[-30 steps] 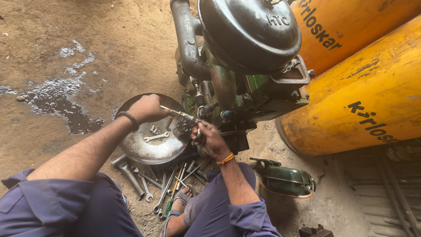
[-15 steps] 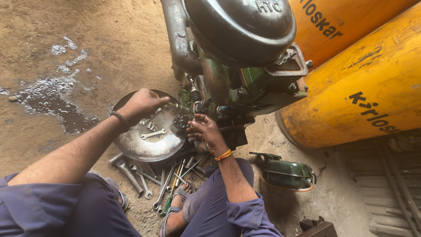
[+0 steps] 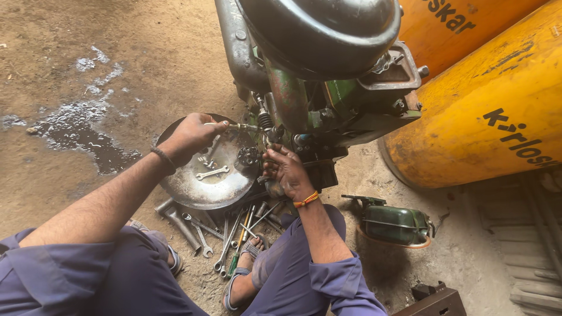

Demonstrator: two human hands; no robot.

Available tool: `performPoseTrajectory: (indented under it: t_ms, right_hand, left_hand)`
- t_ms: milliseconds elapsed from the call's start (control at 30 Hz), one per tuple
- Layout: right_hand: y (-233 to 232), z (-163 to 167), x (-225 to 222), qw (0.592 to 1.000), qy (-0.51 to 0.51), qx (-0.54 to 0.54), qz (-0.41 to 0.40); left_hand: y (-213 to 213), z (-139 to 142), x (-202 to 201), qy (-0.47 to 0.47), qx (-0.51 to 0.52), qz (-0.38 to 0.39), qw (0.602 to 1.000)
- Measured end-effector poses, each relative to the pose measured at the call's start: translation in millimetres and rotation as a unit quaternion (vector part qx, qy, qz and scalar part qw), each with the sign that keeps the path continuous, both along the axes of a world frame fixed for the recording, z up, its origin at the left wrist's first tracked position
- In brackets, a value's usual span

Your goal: The person sits on the ground and uses a wrench and a socket to tighten bolts on a green engine. They adjust the tool and reposition their hands to reach different fasteners on the engine block.

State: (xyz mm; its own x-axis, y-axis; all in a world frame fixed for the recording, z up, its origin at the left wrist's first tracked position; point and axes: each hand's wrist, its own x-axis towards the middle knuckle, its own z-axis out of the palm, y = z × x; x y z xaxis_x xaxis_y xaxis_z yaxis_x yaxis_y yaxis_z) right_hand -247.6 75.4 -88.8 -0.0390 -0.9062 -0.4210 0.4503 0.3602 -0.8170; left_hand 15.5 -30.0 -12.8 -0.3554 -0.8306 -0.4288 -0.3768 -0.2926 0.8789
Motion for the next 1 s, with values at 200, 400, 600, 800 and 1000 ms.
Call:
performPoseTrajectory:
  t_ms: [200,400,600,800,1000]
  right_hand:
    - [-1,-2,-3,0.999,0.010,-0.018,-0.025]
    - [1,5,2,0.999,0.034,-0.022,-0.003]
    - [3,14,8,0.998,0.051,-0.023,0.010]
    - [3,16,9,0.998,0.047,-0.028,0.012]
    - [4,17,10,0.998,0.056,-0.034,0.014]
  left_hand:
    - [0,-3,4,-0.010,0.005,-0.007,1.000]
    - [-1,-4,6,-0.014,-0.006,-0.008,1.000]
    - [-1,-3,4,-0.025,-0.002,-0.010,1.000]
    - [-2,0,4,-0.032,0.006,-0.014,0.999]
    - [-2,-1,5,-0.032,0.002,-0.015,0.999]
